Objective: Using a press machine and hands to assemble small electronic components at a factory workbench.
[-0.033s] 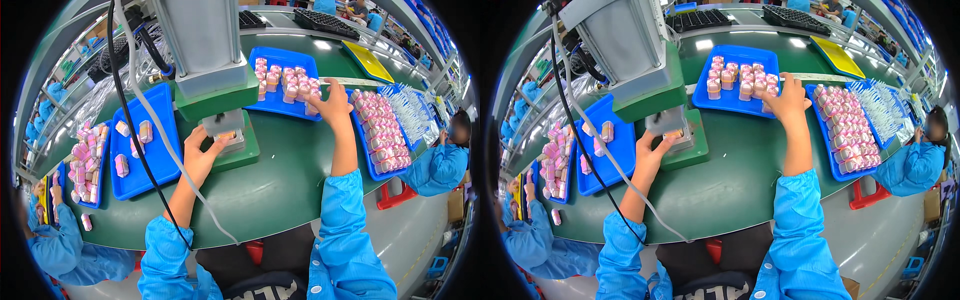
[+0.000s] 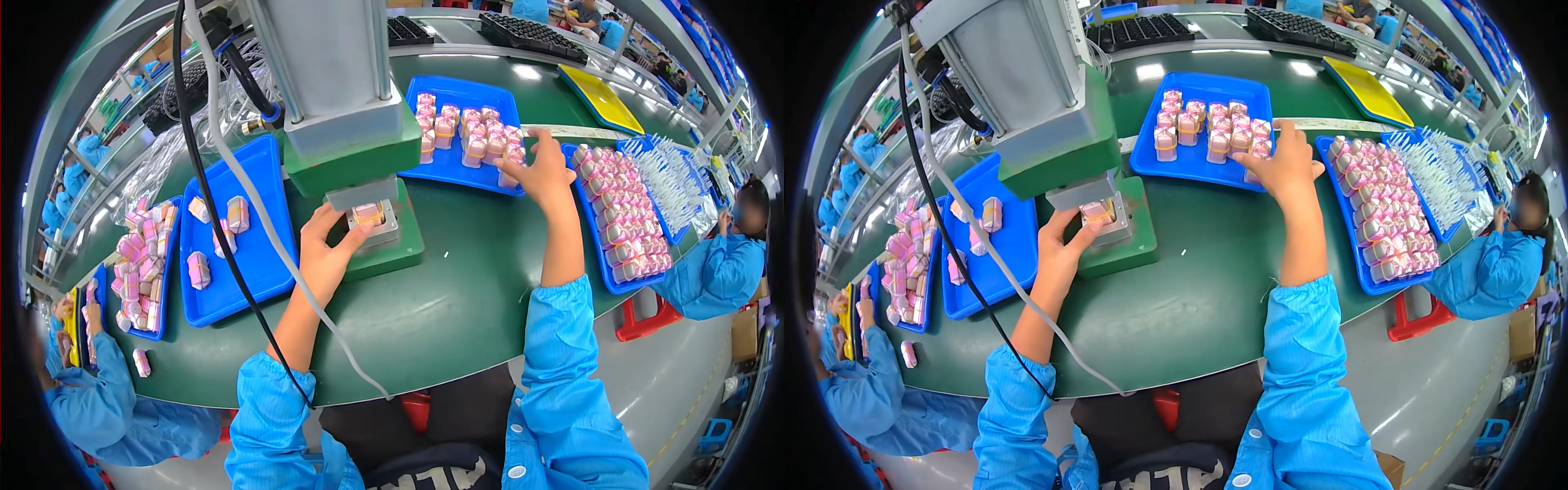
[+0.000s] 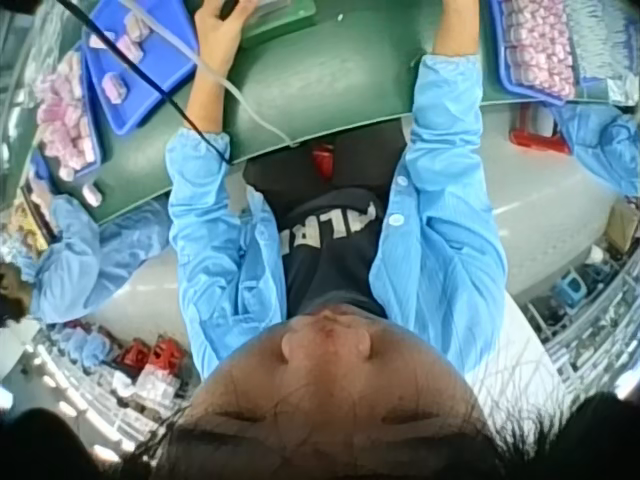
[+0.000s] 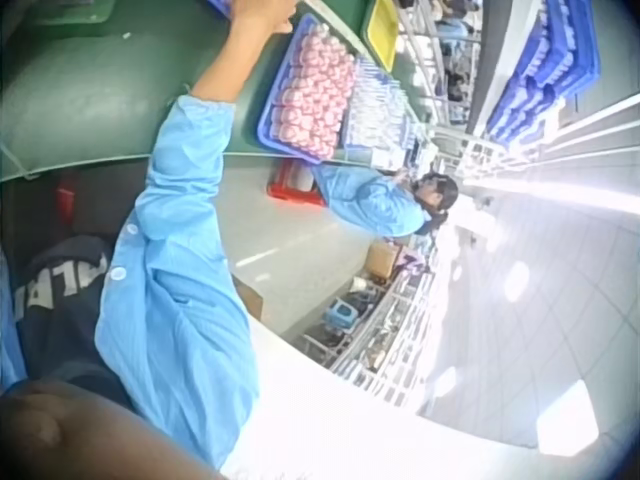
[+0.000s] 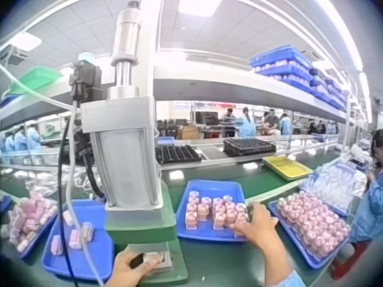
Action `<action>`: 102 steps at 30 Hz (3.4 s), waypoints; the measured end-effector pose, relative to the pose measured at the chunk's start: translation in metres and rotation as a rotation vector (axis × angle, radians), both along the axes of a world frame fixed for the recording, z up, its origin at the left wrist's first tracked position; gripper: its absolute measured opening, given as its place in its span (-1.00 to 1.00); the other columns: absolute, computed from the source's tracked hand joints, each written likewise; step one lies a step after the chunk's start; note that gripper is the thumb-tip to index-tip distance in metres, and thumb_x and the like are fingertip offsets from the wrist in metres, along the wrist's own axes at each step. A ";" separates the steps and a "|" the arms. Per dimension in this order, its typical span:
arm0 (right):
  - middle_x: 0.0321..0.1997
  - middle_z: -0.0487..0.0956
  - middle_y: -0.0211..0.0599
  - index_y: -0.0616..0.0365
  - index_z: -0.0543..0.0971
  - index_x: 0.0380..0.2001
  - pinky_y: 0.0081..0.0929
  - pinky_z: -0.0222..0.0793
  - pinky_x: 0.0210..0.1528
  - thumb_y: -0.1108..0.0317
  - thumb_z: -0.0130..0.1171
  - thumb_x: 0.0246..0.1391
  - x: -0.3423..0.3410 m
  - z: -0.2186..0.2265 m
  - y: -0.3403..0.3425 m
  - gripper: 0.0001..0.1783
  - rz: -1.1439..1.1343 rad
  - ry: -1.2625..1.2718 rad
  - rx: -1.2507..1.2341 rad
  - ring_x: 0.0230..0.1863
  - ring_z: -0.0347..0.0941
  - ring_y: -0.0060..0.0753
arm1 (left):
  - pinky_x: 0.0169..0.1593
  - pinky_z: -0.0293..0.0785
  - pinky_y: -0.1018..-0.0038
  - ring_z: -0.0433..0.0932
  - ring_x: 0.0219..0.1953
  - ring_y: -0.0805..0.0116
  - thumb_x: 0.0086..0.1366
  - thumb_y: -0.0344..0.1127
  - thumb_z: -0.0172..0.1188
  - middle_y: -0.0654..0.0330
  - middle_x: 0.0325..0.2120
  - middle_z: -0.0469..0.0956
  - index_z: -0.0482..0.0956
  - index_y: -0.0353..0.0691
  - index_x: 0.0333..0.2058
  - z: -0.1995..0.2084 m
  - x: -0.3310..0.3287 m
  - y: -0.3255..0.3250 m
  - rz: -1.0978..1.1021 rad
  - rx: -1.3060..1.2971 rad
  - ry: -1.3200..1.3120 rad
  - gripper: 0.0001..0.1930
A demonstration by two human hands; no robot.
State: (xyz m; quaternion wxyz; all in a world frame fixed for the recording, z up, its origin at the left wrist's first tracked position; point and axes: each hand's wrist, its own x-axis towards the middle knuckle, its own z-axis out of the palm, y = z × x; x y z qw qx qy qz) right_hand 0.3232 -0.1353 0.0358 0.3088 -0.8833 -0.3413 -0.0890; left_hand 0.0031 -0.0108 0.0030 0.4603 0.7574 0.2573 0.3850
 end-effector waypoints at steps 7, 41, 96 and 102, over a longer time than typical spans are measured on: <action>0.09 0.55 -0.03 0.11 0.37 0.09 -0.04 0.34 0.10 0.20 0.54 -0.23 -0.008 -0.011 0.008 -0.21 0.036 0.130 -0.045 0.11 0.49 0.04 | 0.15 0.34 0.34 0.51 0.00 0.20 0.18 -0.27 0.32 0.09 -0.14 0.62 0.65 -0.32 -0.11 -0.003 0.002 0.001 0.005 0.019 -0.037 -0.66; -0.08 0.52 -0.16 0.20 0.58 -0.10 -0.36 0.53 -0.14 0.38 0.52 -0.20 -0.043 -0.012 0.030 -0.48 0.411 0.149 0.215 -0.18 0.57 -0.19 | 0.21 0.28 0.30 0.47 0.07 0.18 0.15 -0.29 0.33 0.12 -0.05 0.62 0.65 -0.25 -0.08 -0.005 0.000 0.003 -0.015 -0.016 -0.017 -0.66; -0.44 0.57 -0.33 0.21 0.58 0.01 -0.52 0.42 -0.30 0.28 0.53 -0.19 -0.054 -0.004 0.031 -0.37 0.406 0.227 0.324 -0.43 0.42 -0.57 | 0.21 0.31 0.20 0.48 0.10 0.08 0.13 -0.20 0.35 0.01 -0.01 0.59 0.64 -0.23 -0.05 -0.011 -0.001 0.006 -0.001 0.030 0.006 -0.59; -0.26 0.61 -0.24 0.23 0.49 0.09 -0.51 0.46 -0.25 0.23 0.48 -0.06 -0.051 -0.010 0.036 -0.35 0.495 0.333 0.428 -0.25 0.53 -0.49 | 0.22 0.30 0.19 0.47 0.09 0.05 0.14 -0.20 0.34 0.00 -0.02 0.59 0.62 -0.23 -0.02 -0.006 0.000 0.003 0.031 -0.011 0.031 -0.57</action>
